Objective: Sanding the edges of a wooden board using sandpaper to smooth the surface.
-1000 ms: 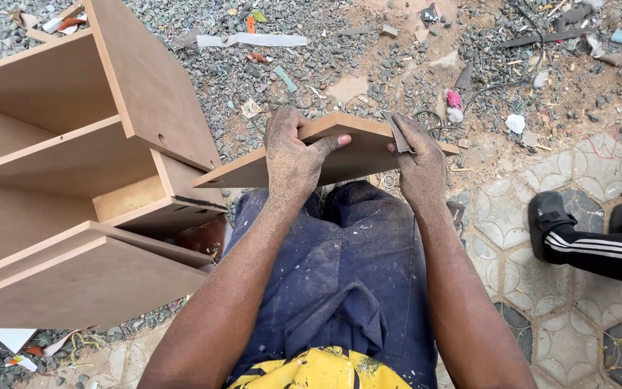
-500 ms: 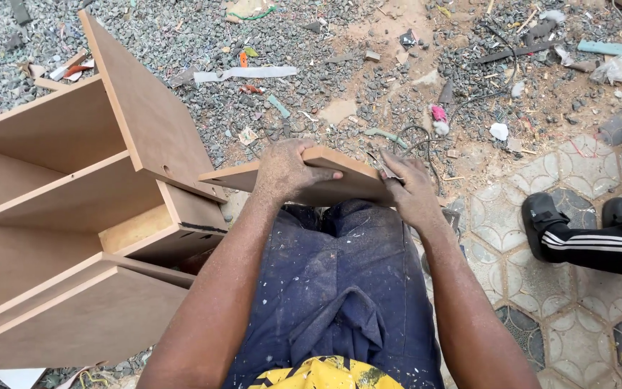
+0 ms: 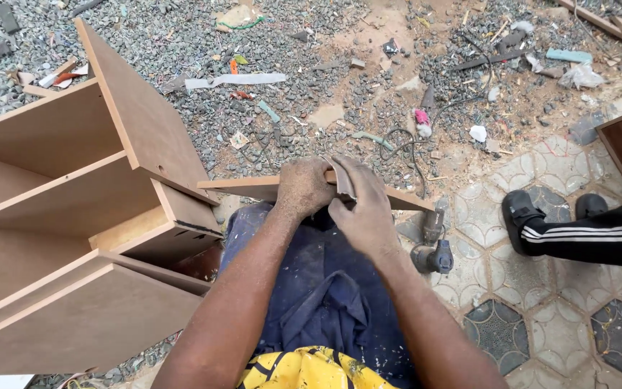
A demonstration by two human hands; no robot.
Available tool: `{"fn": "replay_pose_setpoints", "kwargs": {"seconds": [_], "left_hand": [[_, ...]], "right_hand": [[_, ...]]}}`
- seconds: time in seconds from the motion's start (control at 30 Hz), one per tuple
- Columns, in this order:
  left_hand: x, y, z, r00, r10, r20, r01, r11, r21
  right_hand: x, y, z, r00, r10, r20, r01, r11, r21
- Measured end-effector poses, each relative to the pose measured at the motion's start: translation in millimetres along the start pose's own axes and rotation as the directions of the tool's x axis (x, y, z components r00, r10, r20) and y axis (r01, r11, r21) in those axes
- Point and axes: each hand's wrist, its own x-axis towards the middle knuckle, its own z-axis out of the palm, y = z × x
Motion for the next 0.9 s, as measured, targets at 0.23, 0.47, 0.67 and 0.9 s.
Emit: {"fn": "replay_pose_setpoints", "kwargs": {"seconds": [0.23, 0.47, 0.67, 0.9], "left_hand": [[-29, 18, -24, 0.994, 0.028, 0.102, -0.005, 0.976, -0.216], [-27, 28, 5, 0.998, 0.065, 0.008, -0.064, 0.995, -0.078], [-22, 42, 14, 0.993, 0.114, 0.018, -0.113, 0.992, -0.05], [-38, 62, -35, 0.997, 0.03, 0.075, -0.021, 0.992, -0.123]], "right_hand": [[-30, 83, 18, 0.998, 0.037, -0.06, -0.044, 0.991, -0.127], [-33, 74, 16, 0.998, 0.069, -0.009, -0.069, 0.996, 0.053], [-41, 53, 0, 0.993, 0.095, -0.075, -0.09, 0.993, 0.072], [-53, 106, -36, 0.88, 0.202, -0.43, -0.108, 0.966, 0.234]]}}
